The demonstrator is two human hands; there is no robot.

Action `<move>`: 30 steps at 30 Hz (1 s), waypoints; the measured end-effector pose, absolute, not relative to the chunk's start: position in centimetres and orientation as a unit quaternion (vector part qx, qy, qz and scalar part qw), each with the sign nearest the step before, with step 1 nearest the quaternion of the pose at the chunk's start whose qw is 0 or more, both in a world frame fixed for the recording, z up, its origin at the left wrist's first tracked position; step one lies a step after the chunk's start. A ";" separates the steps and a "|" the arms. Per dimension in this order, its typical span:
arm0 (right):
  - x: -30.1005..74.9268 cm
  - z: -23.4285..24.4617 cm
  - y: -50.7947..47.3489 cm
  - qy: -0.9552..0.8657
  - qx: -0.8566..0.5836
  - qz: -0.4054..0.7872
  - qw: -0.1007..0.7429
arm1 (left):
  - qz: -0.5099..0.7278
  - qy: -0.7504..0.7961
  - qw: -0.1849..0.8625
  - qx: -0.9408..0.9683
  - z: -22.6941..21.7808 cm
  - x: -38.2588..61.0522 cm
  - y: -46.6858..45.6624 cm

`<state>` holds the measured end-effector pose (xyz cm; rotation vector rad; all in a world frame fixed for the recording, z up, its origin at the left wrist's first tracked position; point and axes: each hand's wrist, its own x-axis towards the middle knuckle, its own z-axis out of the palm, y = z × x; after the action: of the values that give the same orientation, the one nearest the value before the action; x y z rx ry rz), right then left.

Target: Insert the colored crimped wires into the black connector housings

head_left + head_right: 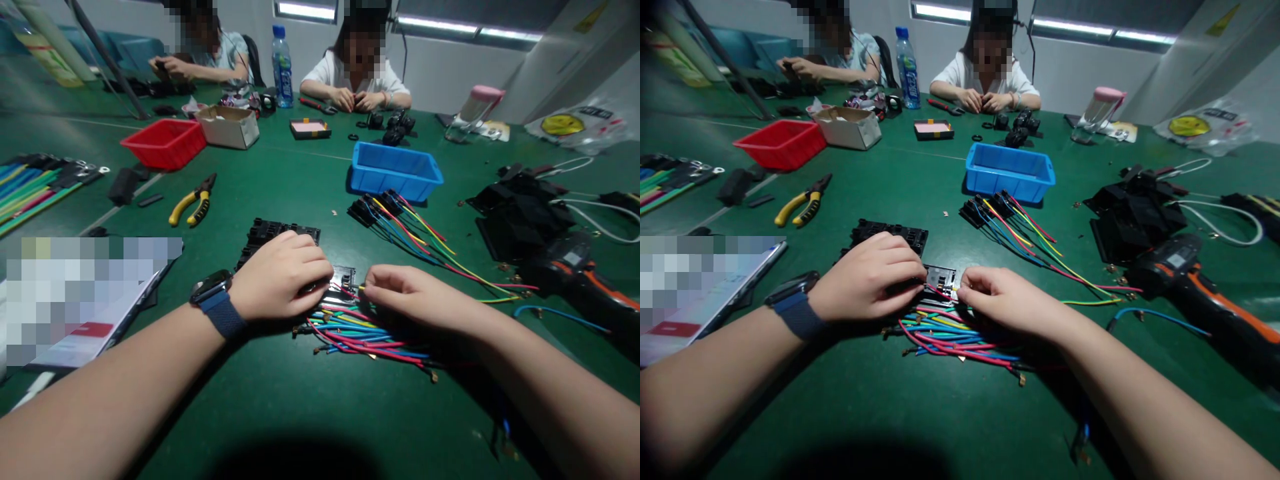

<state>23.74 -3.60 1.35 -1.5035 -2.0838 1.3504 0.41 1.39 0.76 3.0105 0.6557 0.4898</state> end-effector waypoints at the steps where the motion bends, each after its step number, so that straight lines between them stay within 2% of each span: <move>1: 23.8 1.4 -3.6 -0.725 -0.517 0.436 0.128 | 0.156 0.213 0.008 0.965 0.7 0.4 1.4; 5: 23.6 1.9 -4.0 -0.811 -0.512 0.216 0.182 | 0.159 0.223 -0.001 0.962 0.6 0.4 1.4; 7: 23.3 2.3 -4.4 -0.849 -0.478 0.138 0.176 | 0.161 0.228 0.009 0.960 0.6 0.4 1.5; 12: 22.7 3.2 -5.7 -0.886 -0.454 0.087 0.038 | 0.147 0.252 0.057 0.955 0.4 0.2 2.1; 18: 22.1 3.3 -6.1 -0.886 -0.457 0.072 -0.024 | 0.147 0.252 0.082 0.953 0.5 0.1 2.2; 30: 21.2 2.0 -6.2 -0.852 -0.516 0.093 0.000 | 0.132 0.246 0.071 0.958 0.6 0.3 1.9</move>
<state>21.16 -6.19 2.01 -1.6206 -2.6749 0.2925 0.28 1.90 0.63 2.8791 0.7390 0.3976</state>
